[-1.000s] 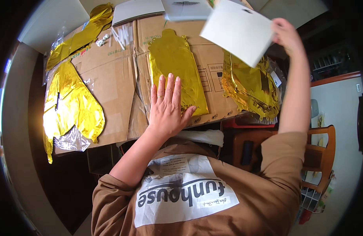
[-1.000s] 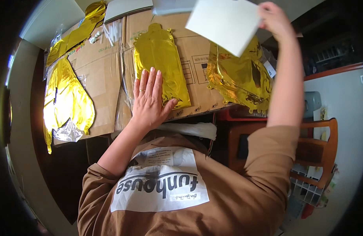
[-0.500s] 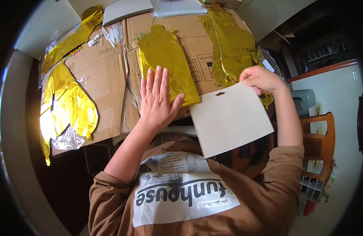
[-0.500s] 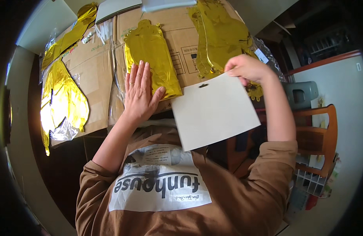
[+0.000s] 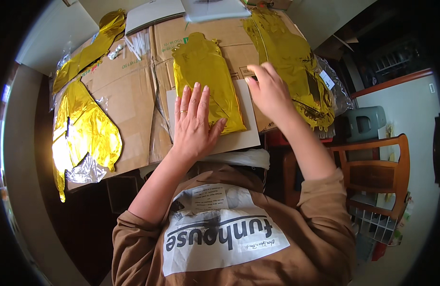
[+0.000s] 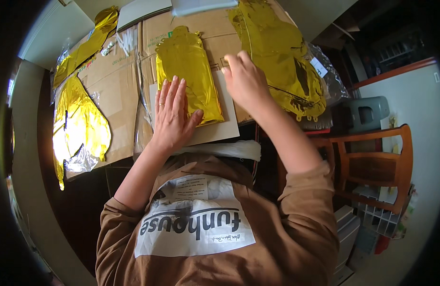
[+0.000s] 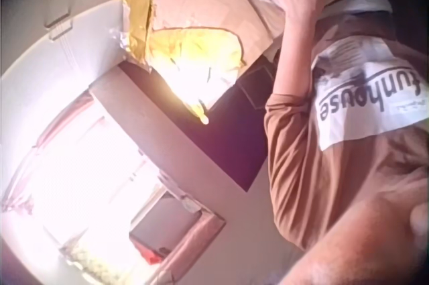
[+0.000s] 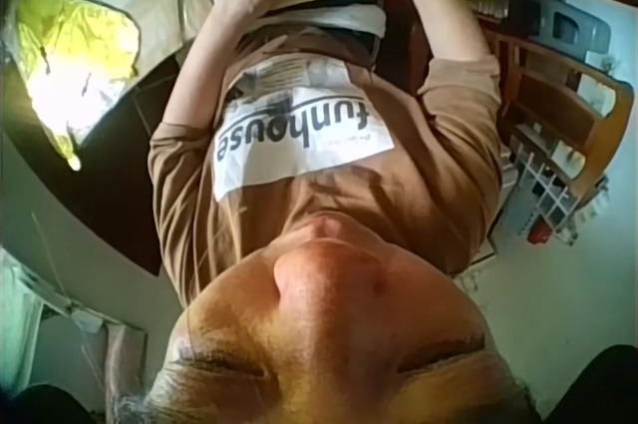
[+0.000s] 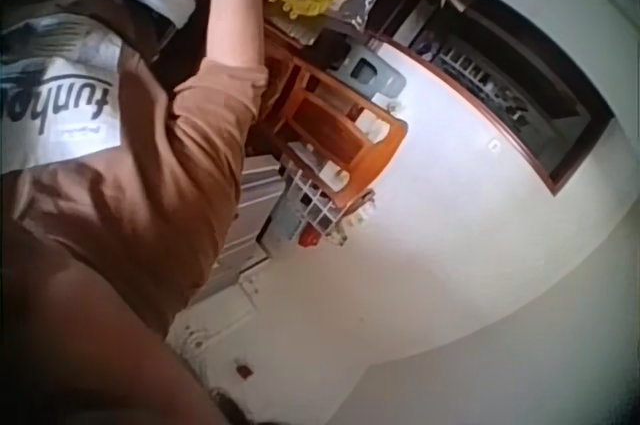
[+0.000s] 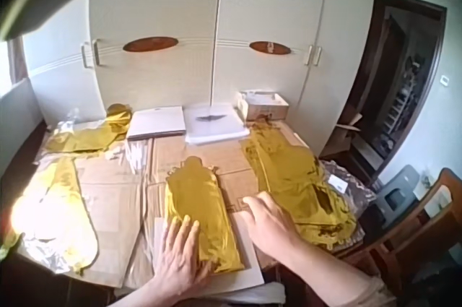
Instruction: Folding gold foil balloons and placing items into plastic packaging sleeves at a workbench.
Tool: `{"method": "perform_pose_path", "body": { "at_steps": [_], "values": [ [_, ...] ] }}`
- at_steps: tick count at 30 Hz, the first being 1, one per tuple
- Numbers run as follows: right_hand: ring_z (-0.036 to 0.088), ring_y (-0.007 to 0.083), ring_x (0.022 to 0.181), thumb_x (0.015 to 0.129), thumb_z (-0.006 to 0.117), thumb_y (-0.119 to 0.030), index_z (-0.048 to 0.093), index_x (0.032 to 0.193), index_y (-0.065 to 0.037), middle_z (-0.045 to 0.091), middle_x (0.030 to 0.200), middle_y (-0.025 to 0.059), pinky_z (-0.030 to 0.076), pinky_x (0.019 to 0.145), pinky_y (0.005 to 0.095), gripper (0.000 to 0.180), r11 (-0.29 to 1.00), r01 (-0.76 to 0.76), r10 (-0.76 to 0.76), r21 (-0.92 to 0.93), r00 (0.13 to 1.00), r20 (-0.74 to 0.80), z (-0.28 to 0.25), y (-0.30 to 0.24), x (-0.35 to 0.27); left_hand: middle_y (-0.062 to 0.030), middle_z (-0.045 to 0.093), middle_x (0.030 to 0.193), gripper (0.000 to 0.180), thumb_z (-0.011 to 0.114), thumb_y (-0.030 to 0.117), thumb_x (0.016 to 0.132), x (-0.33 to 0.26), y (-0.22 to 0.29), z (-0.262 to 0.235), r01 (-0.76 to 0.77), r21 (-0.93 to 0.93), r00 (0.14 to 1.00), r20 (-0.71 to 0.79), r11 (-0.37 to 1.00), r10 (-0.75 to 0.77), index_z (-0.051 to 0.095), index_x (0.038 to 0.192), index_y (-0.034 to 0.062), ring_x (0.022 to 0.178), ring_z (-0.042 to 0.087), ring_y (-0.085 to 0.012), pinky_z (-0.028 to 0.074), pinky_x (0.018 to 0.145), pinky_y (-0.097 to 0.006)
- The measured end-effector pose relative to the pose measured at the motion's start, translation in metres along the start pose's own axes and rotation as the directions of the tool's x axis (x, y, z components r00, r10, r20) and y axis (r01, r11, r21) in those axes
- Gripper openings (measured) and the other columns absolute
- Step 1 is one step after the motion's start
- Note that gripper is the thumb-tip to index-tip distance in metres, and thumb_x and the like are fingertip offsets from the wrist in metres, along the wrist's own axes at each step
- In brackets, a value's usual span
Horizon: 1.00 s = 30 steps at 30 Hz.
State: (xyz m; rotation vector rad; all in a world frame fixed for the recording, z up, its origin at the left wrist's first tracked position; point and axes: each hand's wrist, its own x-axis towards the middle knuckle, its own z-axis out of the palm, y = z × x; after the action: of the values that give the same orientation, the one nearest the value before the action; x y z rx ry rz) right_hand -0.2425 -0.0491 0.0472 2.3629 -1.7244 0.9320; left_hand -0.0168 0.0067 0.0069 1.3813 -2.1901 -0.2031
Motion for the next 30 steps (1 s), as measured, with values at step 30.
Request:
{"method": "perform_pose_path", "body": {
  "at_steps": [30],
  "values": [
    [0.057,0.0307,0.118,0.084,0.077,-0.018,0.069,0.116,-0.002,0.063,0.125,0.0144,0.043,0.106,0.0473,0.037,0.993,0.121,-0.120,0.003,0.981,0.151,-0.019,-0.027,-0.095,-0.0144,0.059,0.138,0.057,0.080,0.026,0.084,-0.032,-0.028,-0.043,-0.051,-0.029,0.998,0.029,0.998,0.052,0.059,0.134,0.0068,0.137,0.048,-0.0355,0.030,0.119,-0.056]
  ]
}}
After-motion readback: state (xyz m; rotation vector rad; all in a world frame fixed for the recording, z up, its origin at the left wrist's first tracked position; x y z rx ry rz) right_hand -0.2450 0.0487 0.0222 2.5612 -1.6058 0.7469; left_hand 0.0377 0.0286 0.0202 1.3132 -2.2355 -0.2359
